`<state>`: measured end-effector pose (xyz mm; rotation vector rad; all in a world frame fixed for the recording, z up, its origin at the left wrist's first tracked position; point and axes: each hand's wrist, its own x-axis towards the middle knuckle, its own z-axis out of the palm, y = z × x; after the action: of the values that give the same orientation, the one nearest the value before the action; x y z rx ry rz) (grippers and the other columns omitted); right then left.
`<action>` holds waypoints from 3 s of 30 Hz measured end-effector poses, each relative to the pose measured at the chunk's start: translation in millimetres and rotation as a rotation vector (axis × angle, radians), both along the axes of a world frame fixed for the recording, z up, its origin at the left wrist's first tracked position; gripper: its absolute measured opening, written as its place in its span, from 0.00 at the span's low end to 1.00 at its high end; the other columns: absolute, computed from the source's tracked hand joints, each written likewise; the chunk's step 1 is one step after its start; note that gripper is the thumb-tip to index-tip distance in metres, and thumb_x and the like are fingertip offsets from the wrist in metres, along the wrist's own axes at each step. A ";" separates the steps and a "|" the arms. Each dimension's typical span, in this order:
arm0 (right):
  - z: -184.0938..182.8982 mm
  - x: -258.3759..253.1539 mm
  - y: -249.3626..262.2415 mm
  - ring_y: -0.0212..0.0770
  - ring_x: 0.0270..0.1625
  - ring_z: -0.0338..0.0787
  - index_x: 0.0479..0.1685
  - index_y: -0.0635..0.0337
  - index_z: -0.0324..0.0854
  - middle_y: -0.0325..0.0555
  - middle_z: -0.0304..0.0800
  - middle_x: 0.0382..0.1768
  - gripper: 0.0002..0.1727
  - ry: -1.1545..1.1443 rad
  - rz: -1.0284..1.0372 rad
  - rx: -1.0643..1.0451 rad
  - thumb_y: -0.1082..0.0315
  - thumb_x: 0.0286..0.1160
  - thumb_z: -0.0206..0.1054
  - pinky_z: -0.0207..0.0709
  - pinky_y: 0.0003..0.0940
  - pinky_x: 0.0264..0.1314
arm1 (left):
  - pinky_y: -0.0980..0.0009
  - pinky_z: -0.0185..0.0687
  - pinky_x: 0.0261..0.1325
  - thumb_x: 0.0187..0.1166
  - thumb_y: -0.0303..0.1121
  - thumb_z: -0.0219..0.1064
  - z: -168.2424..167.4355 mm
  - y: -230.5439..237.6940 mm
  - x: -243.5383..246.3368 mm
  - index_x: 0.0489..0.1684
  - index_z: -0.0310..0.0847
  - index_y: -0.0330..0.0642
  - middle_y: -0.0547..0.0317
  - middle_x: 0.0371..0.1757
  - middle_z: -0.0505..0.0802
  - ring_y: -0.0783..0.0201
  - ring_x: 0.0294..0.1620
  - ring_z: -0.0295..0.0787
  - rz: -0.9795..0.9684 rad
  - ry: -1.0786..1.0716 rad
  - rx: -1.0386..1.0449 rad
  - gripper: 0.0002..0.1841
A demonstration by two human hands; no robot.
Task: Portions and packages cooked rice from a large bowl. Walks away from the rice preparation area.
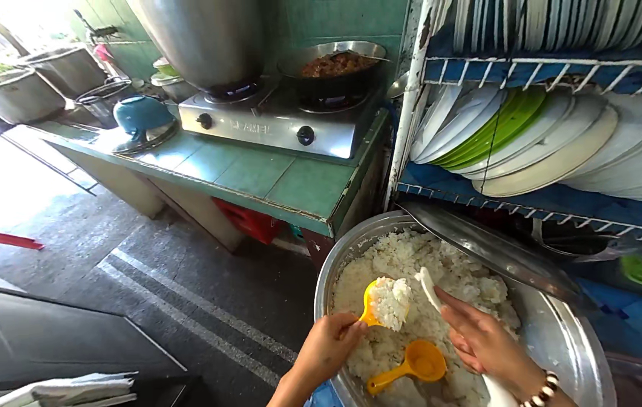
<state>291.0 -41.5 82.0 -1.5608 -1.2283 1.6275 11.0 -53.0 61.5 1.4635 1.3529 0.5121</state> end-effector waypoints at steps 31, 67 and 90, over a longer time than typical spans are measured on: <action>-22.4 -44.4 -62.3 0.59 0.46 0.96 0.92 0.54 0.62 0.58 0.94 0.57 0.36 -0.463 0.071 0.368 0.48 0.89 0.58 0.86 0.59 0.54 | 0.72 0.75 0.31 0.92 0.40 0.54 30.8 -15.0 52.4 0.41 0.85 0.37 0.65 0.24 0.81 0.71 0.22 0.76 0.081 0.097 -0.082 0.18; -1.6 -24.7 -27.9 0.41 0.30 0.80 0.93 0.49 0.58 0.58 0.84 0.50 0.35 -0.246 0.208 -0.264 0.44 0.92 0.50 0.78 0.37 0.37 | 0.48 0.85 0.45 0.92 0.43 0.54 7.3 -14.8 70.4 0.46 0.87 0.34 0.45 0.31 0.91 0.46 0.37 0.92 -0.231 0.683 0.191 0.21; -97.9 14.6 -15.1 0.22 0.08 0.71 0.24 0.51 0.69 0.31 0.68 0.08 0.30 0.976 -0.438 -0.649 0.44 0.95 0.37 0.67 0.14 0.10 | 0.40 0.81 0.54 0.93 0.51 0.52 25.9 107.1 41.5 0.48 0.87 0.32 0.39 0.42 0.92 0.43 0.45 0.90 -0.412 0.747 -0.052 0.28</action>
<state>305.6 -56.6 -15.8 -0.9540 0.1562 2.1396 52.6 54.1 87.4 1.9188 1.5300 -0.3775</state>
